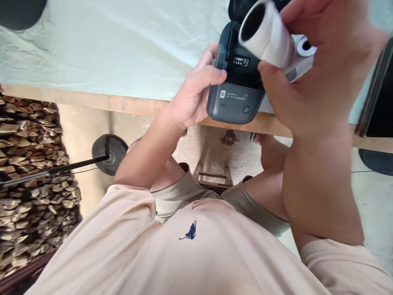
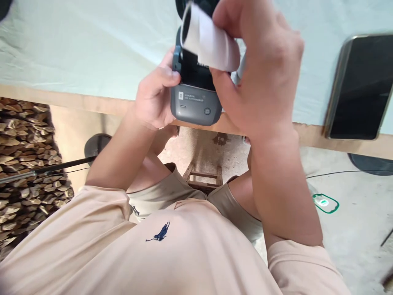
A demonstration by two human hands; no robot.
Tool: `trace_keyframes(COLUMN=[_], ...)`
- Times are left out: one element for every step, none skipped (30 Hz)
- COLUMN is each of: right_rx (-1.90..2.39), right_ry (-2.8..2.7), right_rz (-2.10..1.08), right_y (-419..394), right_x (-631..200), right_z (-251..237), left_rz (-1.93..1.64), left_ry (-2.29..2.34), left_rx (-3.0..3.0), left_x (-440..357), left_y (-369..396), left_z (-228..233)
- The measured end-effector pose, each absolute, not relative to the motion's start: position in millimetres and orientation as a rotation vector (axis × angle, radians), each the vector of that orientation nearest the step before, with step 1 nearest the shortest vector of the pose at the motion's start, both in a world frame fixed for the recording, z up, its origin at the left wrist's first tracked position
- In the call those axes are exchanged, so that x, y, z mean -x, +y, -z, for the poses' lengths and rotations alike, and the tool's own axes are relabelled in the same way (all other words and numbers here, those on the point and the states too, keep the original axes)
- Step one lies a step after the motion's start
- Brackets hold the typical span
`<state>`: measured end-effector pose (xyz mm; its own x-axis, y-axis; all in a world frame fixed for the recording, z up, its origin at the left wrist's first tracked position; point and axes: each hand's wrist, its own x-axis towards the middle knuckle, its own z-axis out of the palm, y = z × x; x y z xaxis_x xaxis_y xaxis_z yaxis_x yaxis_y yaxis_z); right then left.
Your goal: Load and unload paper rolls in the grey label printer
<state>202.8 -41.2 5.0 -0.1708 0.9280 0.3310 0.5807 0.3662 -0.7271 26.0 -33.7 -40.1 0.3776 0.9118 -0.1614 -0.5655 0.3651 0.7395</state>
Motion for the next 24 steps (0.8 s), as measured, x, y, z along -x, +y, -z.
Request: trace_keyframes(right_rx=[1.336,1.400,1.483,1.539,1.556,1.552,1.535,1.508,1.479,1.444,1.399,1.342,1.280,1.226,1.186,1.159,1.148,1.138,1.125,1.115,1.096,1.084,1.097,1.137], right_ry=[-1.984,-2.044,-2.050,-2.047,-2.042,-2.037,-2.023,-2.009,-2.002,-1.989,-1.980,-1.971,-1.974,-1.983,-1.991,-2.006,-2.026,-2.030,-2.017,-1.988,-1.952,-1.909,-1.846,-1.760], right_rz=[-0.439,-0.344,-0.315,-0.316,-0.315,-0.305,-0.273,-0.229,-0.176,-0.124,-0.084,-0.054,-0.034,-0.024,-0.025,-0.037,-0.060,-0.083,-0.101,-0.115,-0.125,-0.140,-0.181,-0.288], right_y=[-41,-40,-39,-38,-37,-37,-38,-39,-41,-43,-45,-48,-51,-53,-56,-58,-61,-63,-65,-67,-68,-70,-71,-71], right_x=[-200,-199,-199,-200,-201,-202,-203,-203,-203,-201,-200,-198,-197,-195,-194,-194,-195,-195,-197,-198,-199,-200,-200,-200], right_z=[-6,-5,-5,-4,-3,-1,1,3,6,8,10,12,14,16,19,22,24,27,29,31,32,33,33,33], left_rz=[-1.038,-1.048,-1.053,-1.052,-1.049,-1.040,-1.043,-1.051,-1.061,-1.072,-1.077,-1.077,-1.073,-1.064,-1.063,-1.066,-1.074,-1.076,-1.079,-1.074,-1.075,-1.090,-1.100,-1.104], left_ry=[0.642,0.663,0.687,0.706,0.717,0.711,0.697,0.678,0.663,0.655,0.652,0.650,0.651,0.648,0.644,0.644,0.650,0.665,0.685,0.704,0.720,0.734,0.746,0.761], left_rx=[-0.662,-0.670,-0.676,-0.680,-0.678,-0.674,-0.666,-0.656,-0.645,-0.634,-0.622,-0.612,-0.606,-0.606,-0.611,-0.624,-0.644,-0.669,-0.691,-0.714,-0.735,-0.752,-0.765,-0.778], left_x=[-27,-28,-28,-29,-29,-30,-30,-30,-30,-30,-29,-29,-29,-28,-28,-28,-28,-28,-29,-29,-30,-31,-32,-33], left_y=[-33,-33,-34,-34,-35,-36,-36,-37,-37,-37,-37,-37,-36,-36,-36,-36,-37,-38,-38,-40,-41,-42,-43,-44], left_z=[41,42,42,42,41,40,38,37,36,35,34,34,34,35,35,36,36,37,37,37,37,36,35,34])
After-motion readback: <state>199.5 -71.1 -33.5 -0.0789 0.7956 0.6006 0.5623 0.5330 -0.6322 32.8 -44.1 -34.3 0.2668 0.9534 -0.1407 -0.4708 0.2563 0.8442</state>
